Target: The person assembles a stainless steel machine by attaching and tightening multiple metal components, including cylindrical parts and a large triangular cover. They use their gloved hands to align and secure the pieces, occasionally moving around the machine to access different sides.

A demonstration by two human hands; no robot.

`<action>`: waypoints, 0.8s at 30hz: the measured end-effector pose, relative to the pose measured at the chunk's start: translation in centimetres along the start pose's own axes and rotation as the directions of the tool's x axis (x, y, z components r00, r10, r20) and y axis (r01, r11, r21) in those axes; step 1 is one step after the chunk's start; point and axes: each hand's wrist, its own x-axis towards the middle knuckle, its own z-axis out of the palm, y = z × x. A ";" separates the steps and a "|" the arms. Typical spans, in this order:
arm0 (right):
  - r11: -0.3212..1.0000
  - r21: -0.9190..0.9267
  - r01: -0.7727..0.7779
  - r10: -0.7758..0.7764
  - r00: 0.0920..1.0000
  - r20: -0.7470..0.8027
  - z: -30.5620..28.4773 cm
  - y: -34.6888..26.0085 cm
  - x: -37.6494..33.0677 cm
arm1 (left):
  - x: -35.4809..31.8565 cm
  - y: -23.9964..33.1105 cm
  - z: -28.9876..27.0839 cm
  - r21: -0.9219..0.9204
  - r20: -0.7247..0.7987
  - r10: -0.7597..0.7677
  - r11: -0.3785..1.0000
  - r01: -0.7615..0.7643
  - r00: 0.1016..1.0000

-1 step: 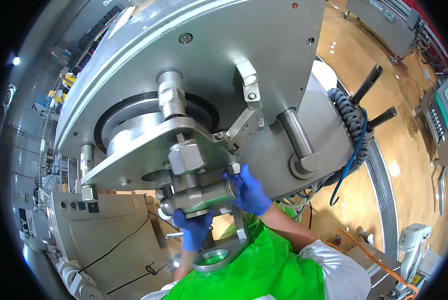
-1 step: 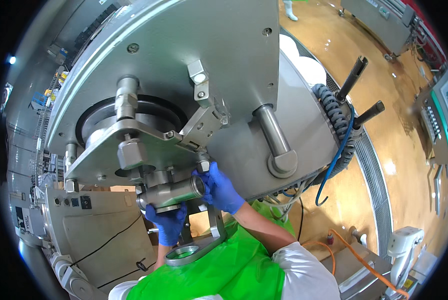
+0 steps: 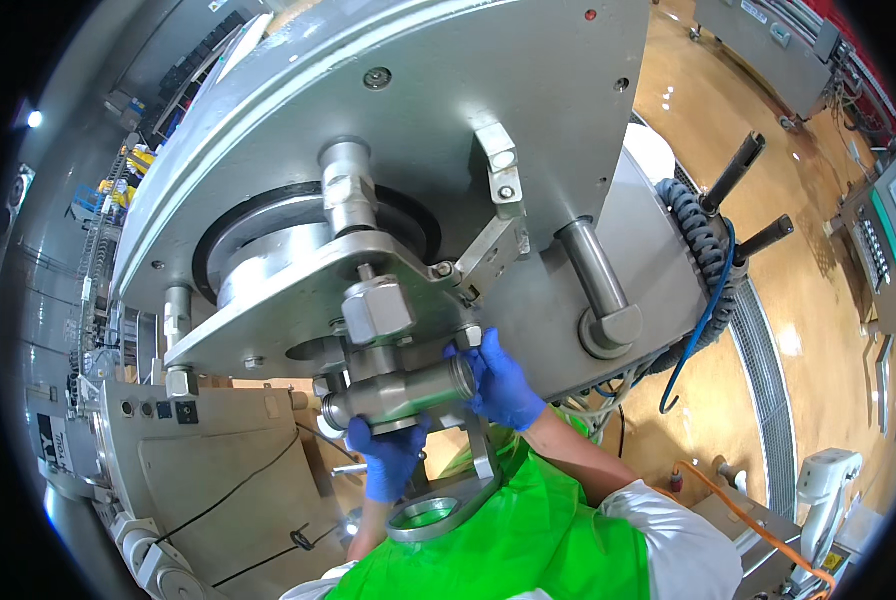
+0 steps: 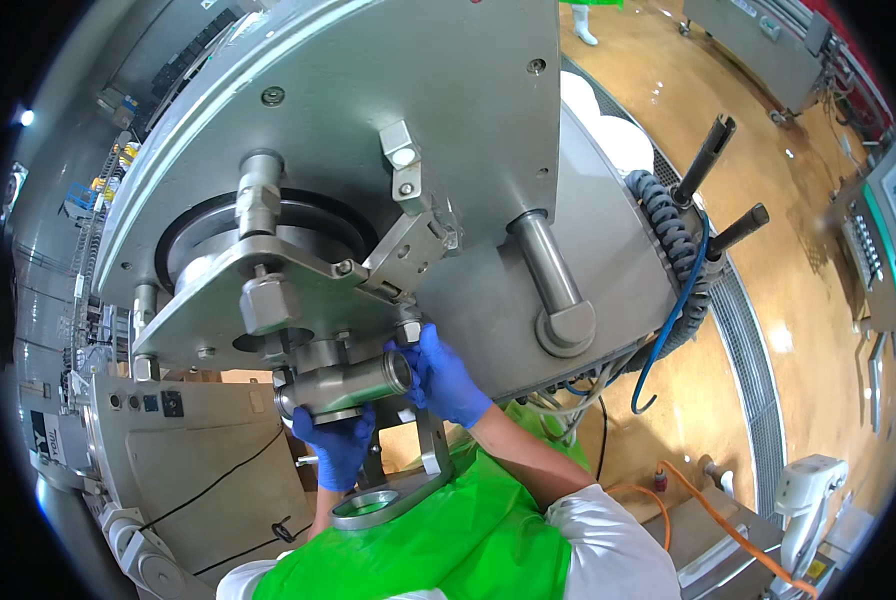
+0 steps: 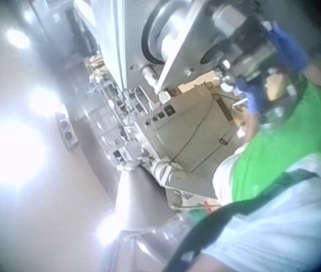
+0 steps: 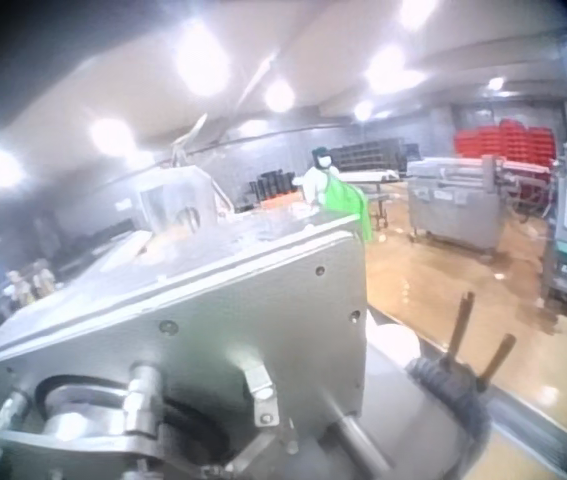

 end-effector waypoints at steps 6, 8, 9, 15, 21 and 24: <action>0.761 -0.596 0.257 -0.396 0.911 -0.114 -0.3 0.1 0.4 | 1.0 0.1 -2.3 0.163 0.222 -0.031 0.987 -0.006 0.975; 0.760 -0.630 0.161 -0.301 0.946 -0.121 1.1 -1.1 -0.2 | 0.8 -0.2 -2.6 0.077 0.176 -0.026 0.997 0.012 0.984; 0.738 -0.664 0.121 -0.264 0.957 -0.118 1.6 -1.6 -0.7 | 1.0 -0.6 -3.8 0.042 0.167 -0.065 0.997 0.058 0.984; 0.986 0.160 0.047 -0.036 0.997 -0.072 1.8 0.5 0.6 | 1.1 -1.1 -2.9 0.129 0.467 0.050 0.984 -0.123 0.883; 0.836 -0.513 0.194 -0.283 0.954 -0.100 -4.2 1.0 2.5 | 0.5 -0.5 -2.5 0.191 0.407 0.036 0.974 -0.124 0.913; 0.587 -0.805 0.084 -0.258 0.962 -0.088 -1.3 -2.3 0.7 | 0.6 -0.3 -2.6 0.169 0.408 0.007 0.982 -0.083 0.913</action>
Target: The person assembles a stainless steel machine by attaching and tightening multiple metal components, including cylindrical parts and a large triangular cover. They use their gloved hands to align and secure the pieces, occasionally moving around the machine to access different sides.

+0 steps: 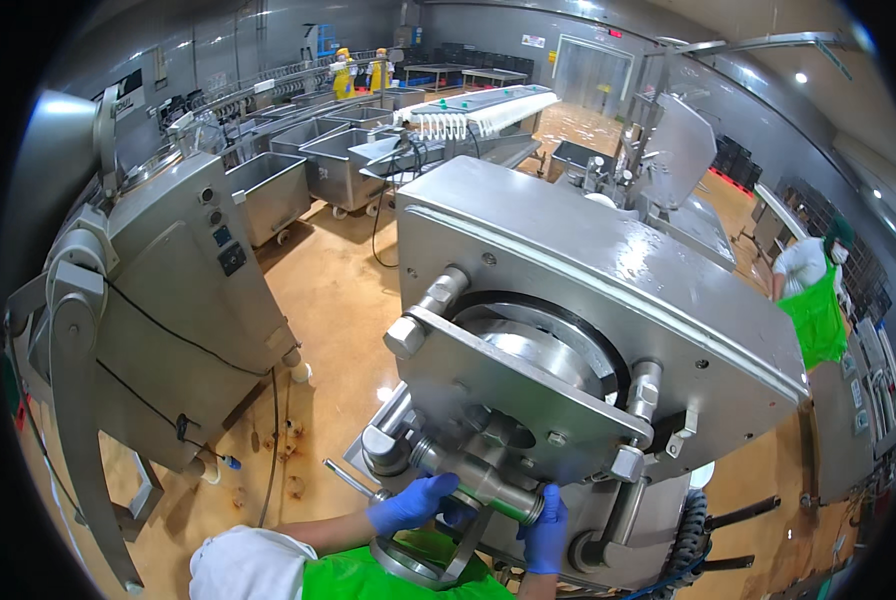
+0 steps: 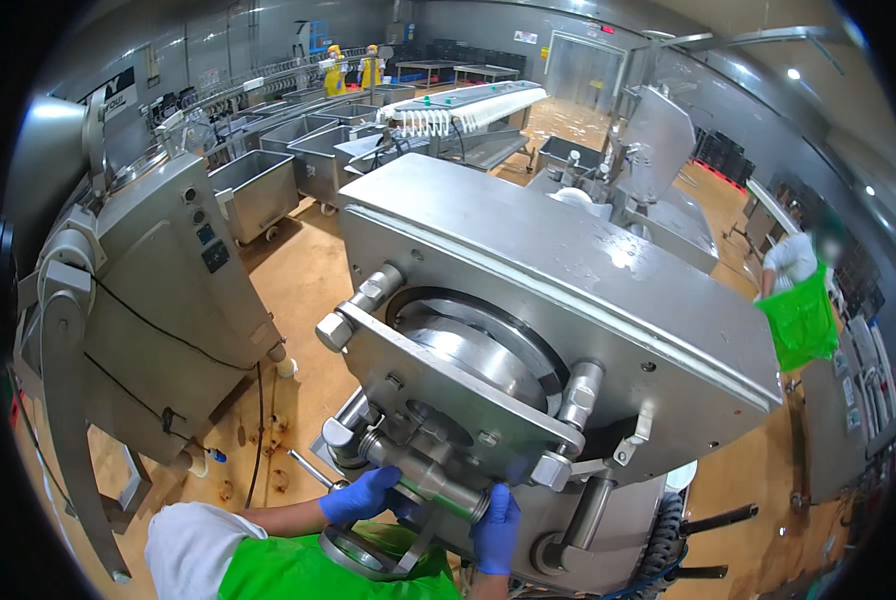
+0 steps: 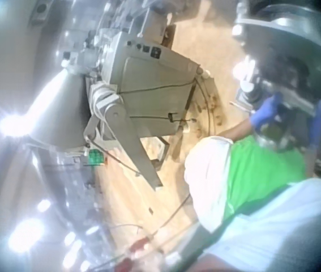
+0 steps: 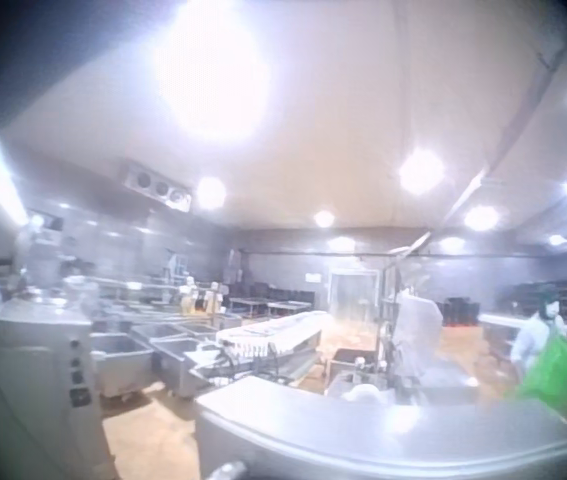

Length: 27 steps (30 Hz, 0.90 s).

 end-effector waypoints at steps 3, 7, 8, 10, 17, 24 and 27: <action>0.994 0.079 -0.071 0.073 0.997 -0.027 1.0 -2.0 -0.6 | -0.4 0.9 1.1 -0.021 -0.049 -0.005 1.000 0.004 0.999; 0.810 0.551 -0.201 0.296 0.951 -0.087 2.3 0.7 -0.1 | -0.5 0.0 0.0 -0.009 -0.012 -0.055 0.998 0.055 0.998; 0.689 0.687 -0.231 0.387 0.919 -0.079 2.6 1.1 0.5 | -0.4 0.0 0.1 -0.017 0.003 -0.042 0.999 0.042 0.999; 0.536 0.823 -0.191 0.154 0.980 0.127 2.4 2.5 0.2 | -0.4 0.0 0.3 -0.033 0.042 -0.026 0.999 0.027 0.999; 0.782 0.523 -0.339 0.386 0.922 0.020 3.1 -1.7 -0.7 | 0.1 0.8 0.4 0.052 -0.043 -0.014 0.999 0.017 0.999; 0.533 -0.674 0.511 -0.802 0.560 -0.208 1.1 -12.9 -5.8 | -0.2 1.5 0.0 -0.007 -0.001 -0.022 1.000 0.022 1.000; -0.035 -0.876 0.482 -0.955 0.242 0.172 3.7 -18.0 -6.6 | 0.2 2.1 0.5 0.008 0.104 -0.100 0.995 0.099 0.990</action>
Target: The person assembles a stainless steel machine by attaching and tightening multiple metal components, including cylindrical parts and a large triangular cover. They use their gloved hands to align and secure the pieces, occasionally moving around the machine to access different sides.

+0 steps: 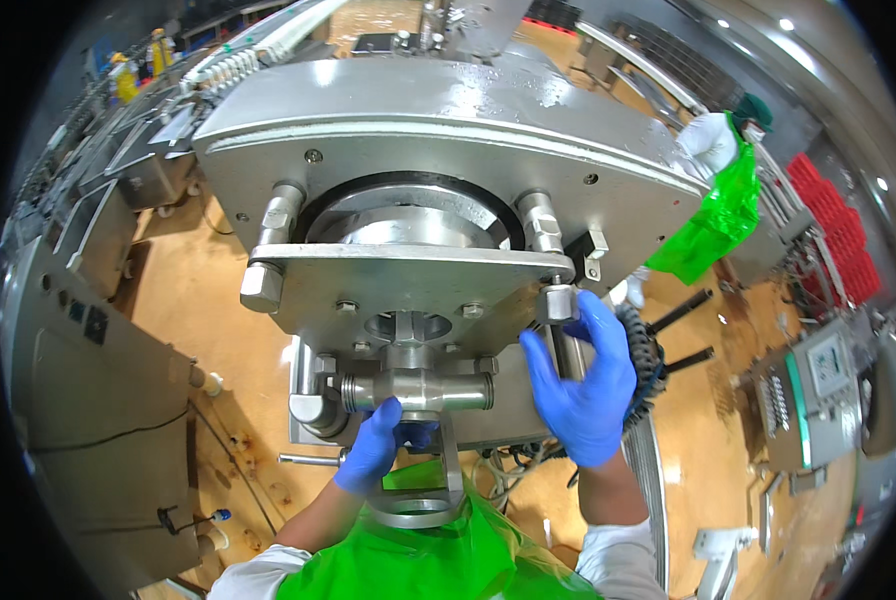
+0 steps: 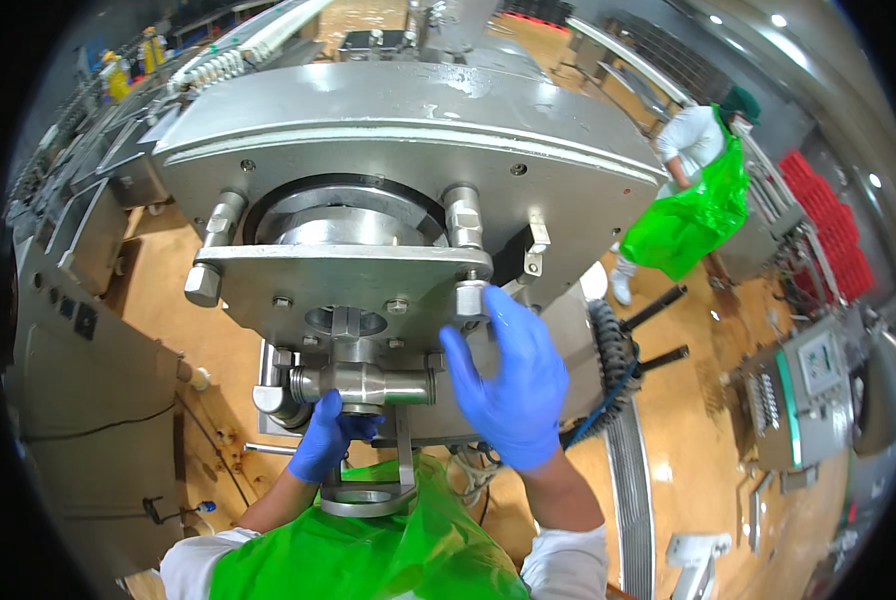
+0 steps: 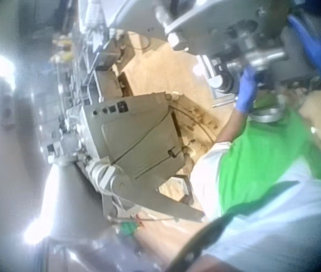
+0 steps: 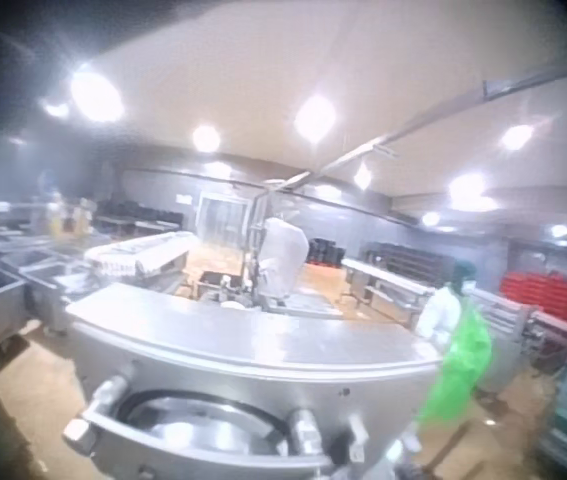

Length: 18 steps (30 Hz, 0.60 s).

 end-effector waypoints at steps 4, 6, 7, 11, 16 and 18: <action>0.966 -0.251 0.063 -0.075 0.996 -0.039 1.7 -1.2 0.9 | 0.1 -0.3 -3.4 0.146 0.176 -0.126 0.984 0.101 0.976; 0.962 -0.256 -0.091 0.065 0.992 -0.109 2.3 -1.6 0.1 | 0.1 0.6 -5.8 0.220 0.323 -0.108 0.975 0.036 0.940; 0.943 -0.189 -0.274 0.255 0.960 -0.117 2.8 -2.5 -0.2 | -0.2 1.2 -6.9 0.227 0.346 -0.089 0.974 0.008 0.934; 0.871 -0.130 -0.474 0.442 0.870 -0.217 3.6 -4.6 0.3 | -0.6 4.5 -9.8 0.196 0.456 -0.099 0.981 0.008 0.884; 0.798 -0.300 -0.523 0.482 0.852 -0.203 4.1 -5.3 0.9 | -1.8 5.9 -12.2 0.158 0.564 -0.199 0.979 0.132 0.802; 0.810 -0.322 -0.489 0.446 0.872 -0.203 4.4 -5.8 1.4 | -2.0 7.3 -12.4 0.240 0.594 -0.224 0.966 0.096 0.772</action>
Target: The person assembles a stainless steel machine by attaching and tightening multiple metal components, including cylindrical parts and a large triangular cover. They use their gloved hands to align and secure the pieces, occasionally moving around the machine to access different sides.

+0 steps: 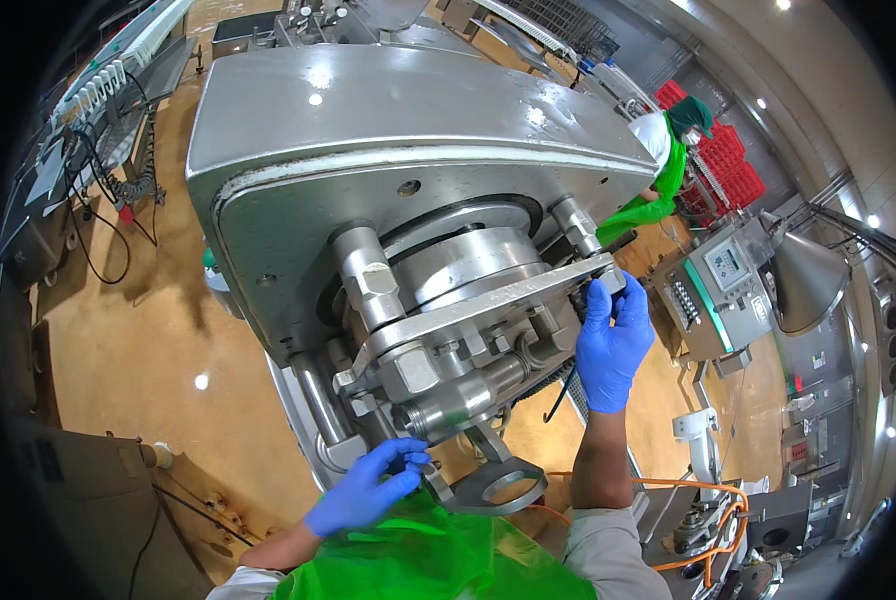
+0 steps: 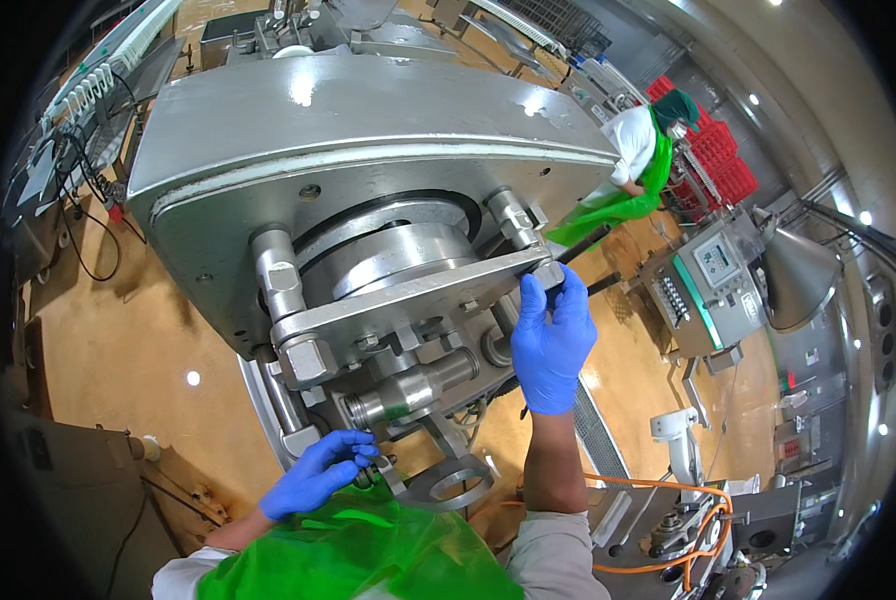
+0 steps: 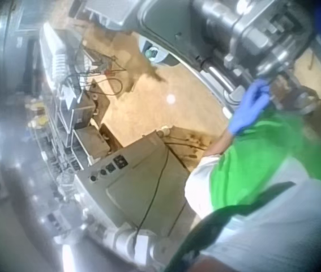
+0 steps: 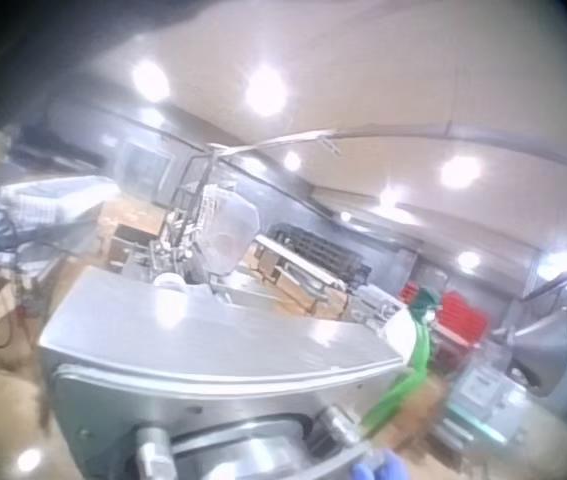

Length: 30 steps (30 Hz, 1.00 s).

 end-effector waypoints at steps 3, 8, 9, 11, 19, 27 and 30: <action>0.999 -0.013 -0.046 0.046 0.998 0.030 -0.2 -0.6 0.6 | -0.5 3.0 -0.4 0.157 -0.016 0.101 0.983 -0.097 0.995; 0.547 0.374 -0.749 0.571 0.661 0.488 -1.2 -0.3 2.0 | 0.1 5.7 -3.6 0.521 -0.261 0.389 0.827 -0.211 0.883; 0.297 0.437 -0.849 0.418 0.527 0.740 -1.4 1.0 2.3 | 0.8 5.5 -4.4 0.585 -0.300 0.459 0.781 -0.219 0.836; -0.064 0.357 -0.932 0.120 0.348 0.930 -1.8 2.0 3.0 | 1.7 3.4 -6.4 0.602 -0.376 0.439 0.785 -0.145 0.816; 0.780 0.218 -0.586 0.285 0.644 0.710 -3.0 1.6 3.4 | 3.6 2.0 -10.2 0.714 -0.238 0.533 0.663 -0.226 0.812; 0.919 0.017 -0.394 0.388 0.912 0.134 -0.7 -0.7 1.7 | 5.6 0.6 -14.9 0.860 -0.092 0.786 0.372 -0.348 0.612; 0.492 0.342 -0.801 0.723 0.595 0.352 0.0 -2.6 2.3 | 6.6 -0.4 -15.1 0.890 -0.042 0.887 0.243 -0.386 0.460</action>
